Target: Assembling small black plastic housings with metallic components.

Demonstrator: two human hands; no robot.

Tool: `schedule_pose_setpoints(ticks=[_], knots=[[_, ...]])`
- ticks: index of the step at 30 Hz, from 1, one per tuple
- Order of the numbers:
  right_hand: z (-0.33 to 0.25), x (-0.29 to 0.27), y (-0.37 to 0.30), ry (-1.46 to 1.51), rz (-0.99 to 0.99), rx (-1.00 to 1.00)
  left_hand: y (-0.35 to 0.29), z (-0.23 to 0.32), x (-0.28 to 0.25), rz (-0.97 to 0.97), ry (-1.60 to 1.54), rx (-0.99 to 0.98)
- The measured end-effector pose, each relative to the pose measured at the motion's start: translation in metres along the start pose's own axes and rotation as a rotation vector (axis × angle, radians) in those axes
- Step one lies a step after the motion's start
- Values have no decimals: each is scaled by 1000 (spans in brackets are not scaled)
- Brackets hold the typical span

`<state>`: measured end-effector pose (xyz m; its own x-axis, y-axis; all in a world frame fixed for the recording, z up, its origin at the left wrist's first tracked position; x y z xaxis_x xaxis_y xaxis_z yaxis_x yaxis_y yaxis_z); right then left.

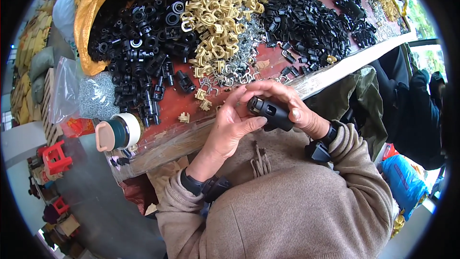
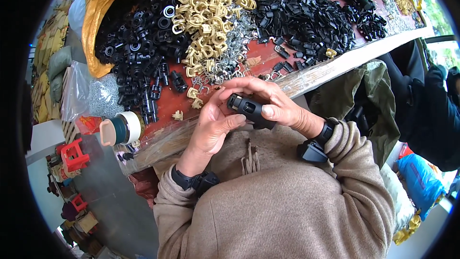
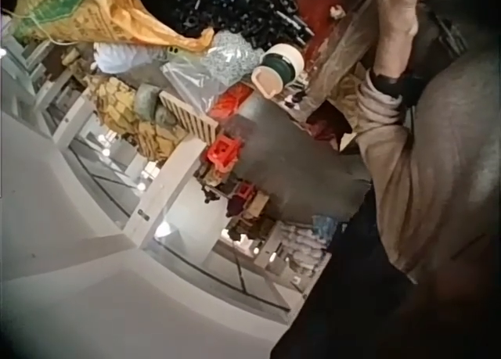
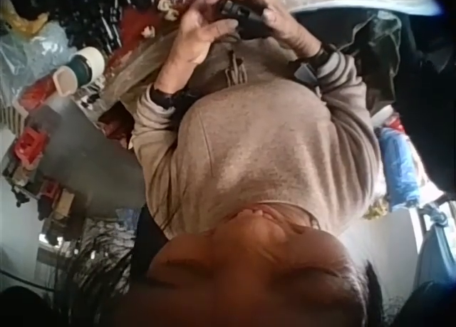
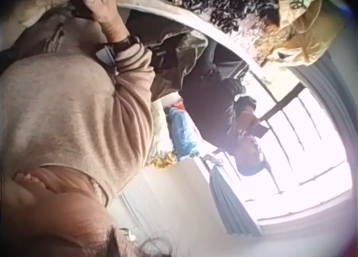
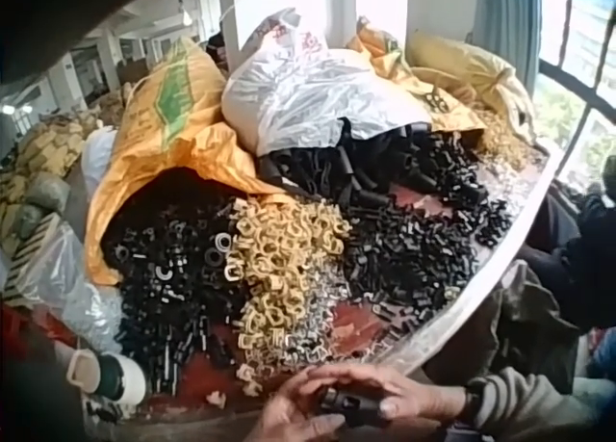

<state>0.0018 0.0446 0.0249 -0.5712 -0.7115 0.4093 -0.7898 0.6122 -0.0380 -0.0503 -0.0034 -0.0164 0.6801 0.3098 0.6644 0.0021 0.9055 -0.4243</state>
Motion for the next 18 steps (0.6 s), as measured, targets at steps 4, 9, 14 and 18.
schedule_pose_setpoints(ticks=[4, 9, 14, 18], knots=[[-3, -8, -3, -39, 43, -32, 1, -6, 2, 21, 9, -8], [-38, -75, -22, -225, 403, -212, -9, 3, -11, 80, 152, -37], [-118, -192, -128, -667, 870, -395, -28, 61, -51, 277, 507, 364], [-136, -218, -178, -1595, 980, 46, -48, 114, -53, 607, 1361, 773]])
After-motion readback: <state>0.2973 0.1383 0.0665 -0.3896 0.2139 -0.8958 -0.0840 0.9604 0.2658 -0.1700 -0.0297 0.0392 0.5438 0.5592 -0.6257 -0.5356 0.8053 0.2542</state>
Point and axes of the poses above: each hand's wrist, its own y-axis towards the middle knuckle, its own x-axis out of the palm, z = x × y, the point moved 9 cm from there along y, towards the middle knuckle, and after that the axes turned 10 degrees about z, right-handed, at the moved point
